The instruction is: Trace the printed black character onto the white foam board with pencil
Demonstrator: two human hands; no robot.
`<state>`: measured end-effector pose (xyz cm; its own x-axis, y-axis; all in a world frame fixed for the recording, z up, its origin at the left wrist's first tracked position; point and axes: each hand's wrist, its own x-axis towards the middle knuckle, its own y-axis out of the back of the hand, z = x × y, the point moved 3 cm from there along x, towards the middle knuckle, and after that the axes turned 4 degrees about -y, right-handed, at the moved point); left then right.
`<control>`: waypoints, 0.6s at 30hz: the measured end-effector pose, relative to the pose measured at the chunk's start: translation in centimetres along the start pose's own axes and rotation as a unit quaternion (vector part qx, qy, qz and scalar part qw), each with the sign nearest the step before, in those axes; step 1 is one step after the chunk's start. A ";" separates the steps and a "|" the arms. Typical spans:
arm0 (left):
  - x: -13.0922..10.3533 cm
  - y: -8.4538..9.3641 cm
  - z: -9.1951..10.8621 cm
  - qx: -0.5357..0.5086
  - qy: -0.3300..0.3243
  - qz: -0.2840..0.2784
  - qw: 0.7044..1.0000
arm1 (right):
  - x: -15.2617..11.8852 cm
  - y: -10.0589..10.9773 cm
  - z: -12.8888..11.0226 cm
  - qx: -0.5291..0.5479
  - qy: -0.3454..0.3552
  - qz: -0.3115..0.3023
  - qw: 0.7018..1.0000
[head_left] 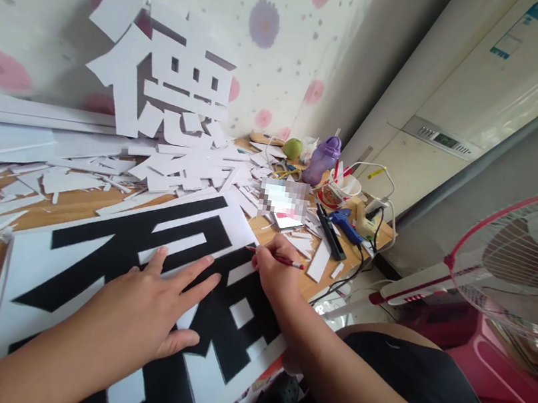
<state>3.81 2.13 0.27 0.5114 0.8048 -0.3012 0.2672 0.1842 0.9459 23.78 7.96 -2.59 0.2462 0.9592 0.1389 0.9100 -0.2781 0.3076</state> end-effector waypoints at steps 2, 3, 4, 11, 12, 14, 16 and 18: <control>-0.1 0.0 0.0 0.001 0.001 0.001 1.000 | 0.1 0.1 0.2 0.004 0.000 0.009 1.000; -0.1 0.0 0.0 0.001 0.003 0.000 1.000 | 0.2 0.1 0.3 0.007 -0.002 0.014 1.000; -0.1 0.0 0.0 0.000 0.004 0.000 1.000 | 0.3 0.2 0.4 0.011 -0.003 0.018 1.000; 0.0 0.4 0.2 -0.010 0.004 0.001 1.000 | 0.7 -0.1 1.2 0.016 -0.018 0.047 0.999; 0.0 0.4 0.2 -0.010 0.005 0.001 1.000 | 0.7 -0.1 1.2 0.017 -0.019 0.048 0.999; 0.0 0.3 0.1 -0.012 0.006 0.004 1.000 | 0.8 0.0 1.1 0.034 -0.017 0.054 0.998; 0.0 0.2 0.0 -0.015 0.002 0.015 1.000 | 0.7 1.0 0.7 0.056 0.004 0.060 0.997; 0.0 -0.1 -0.2 -0.015 -0.006 0.038 0.999 | 0.3 2.9 -0.1 0.054 0.055 0.031 0.997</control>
<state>3.64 2.19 0.24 0.5389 0.8102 -0.2304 0.2024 0.1409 0.9691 26.49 7.45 -1.58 0.2713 0.9273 0.2581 0.9258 -0.3247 0.1937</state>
